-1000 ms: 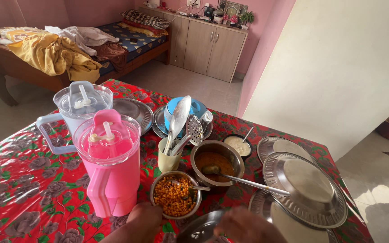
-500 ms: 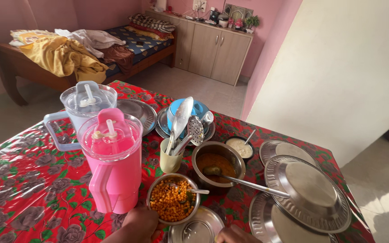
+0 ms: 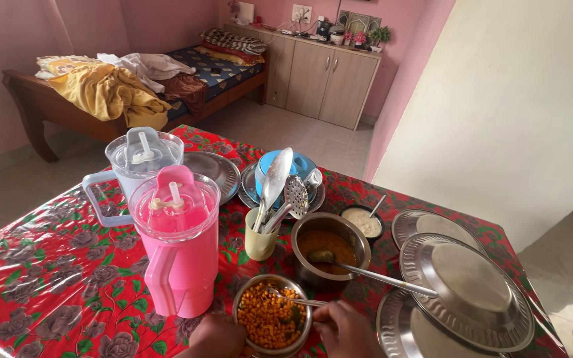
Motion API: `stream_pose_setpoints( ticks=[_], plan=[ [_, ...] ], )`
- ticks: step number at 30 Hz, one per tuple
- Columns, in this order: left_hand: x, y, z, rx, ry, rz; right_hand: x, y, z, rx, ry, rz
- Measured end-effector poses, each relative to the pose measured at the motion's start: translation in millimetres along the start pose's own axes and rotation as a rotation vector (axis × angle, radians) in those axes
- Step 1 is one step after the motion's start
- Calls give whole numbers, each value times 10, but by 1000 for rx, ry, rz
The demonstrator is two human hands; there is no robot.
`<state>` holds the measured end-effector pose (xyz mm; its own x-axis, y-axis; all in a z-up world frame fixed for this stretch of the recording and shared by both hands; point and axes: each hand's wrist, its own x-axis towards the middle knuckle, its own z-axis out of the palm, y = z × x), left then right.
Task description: The person arranges stainless steel plates on a table, then uses a ladle and spoon to serve rice, a yellow curry, and a chickpea dish onto a plate. The person also handles a blue food container and a pink water bottle during the process.
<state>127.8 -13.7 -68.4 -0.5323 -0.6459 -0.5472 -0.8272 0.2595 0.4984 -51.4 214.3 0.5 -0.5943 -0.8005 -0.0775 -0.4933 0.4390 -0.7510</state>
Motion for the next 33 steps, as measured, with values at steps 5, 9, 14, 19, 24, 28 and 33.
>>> stream_pose_setpoints(
  ticks=[5, 9, 14, 19, 24, 28, 33],
  plan=[
    [-297, 225, -247, 275, -63, 121, 188, -51, -182, 622, 64, 562],
    [-322, 352, -196, 68, 151, -216, 274, -9, -396, 989, 194, 565],
    [-342, 292, -73, -254, 262, -366, 371, -139, -548, 1062, 203, 544],
    [-374, 366, 20, -1103, -28, -637, 558, -112, -589, 1023, 246, 543],
    [-400, 511, 49, -1095, 17, -433, 721, 72, -605, 1006, 197, 500],
    [-449, 555, 29, -1144, -20, -406, 756, 151, -674, 952, 189, 475],
    [-521, 585, 69, -1178, -7, -409, 620, 244, -804, 968, 179, 465]
  ],
)
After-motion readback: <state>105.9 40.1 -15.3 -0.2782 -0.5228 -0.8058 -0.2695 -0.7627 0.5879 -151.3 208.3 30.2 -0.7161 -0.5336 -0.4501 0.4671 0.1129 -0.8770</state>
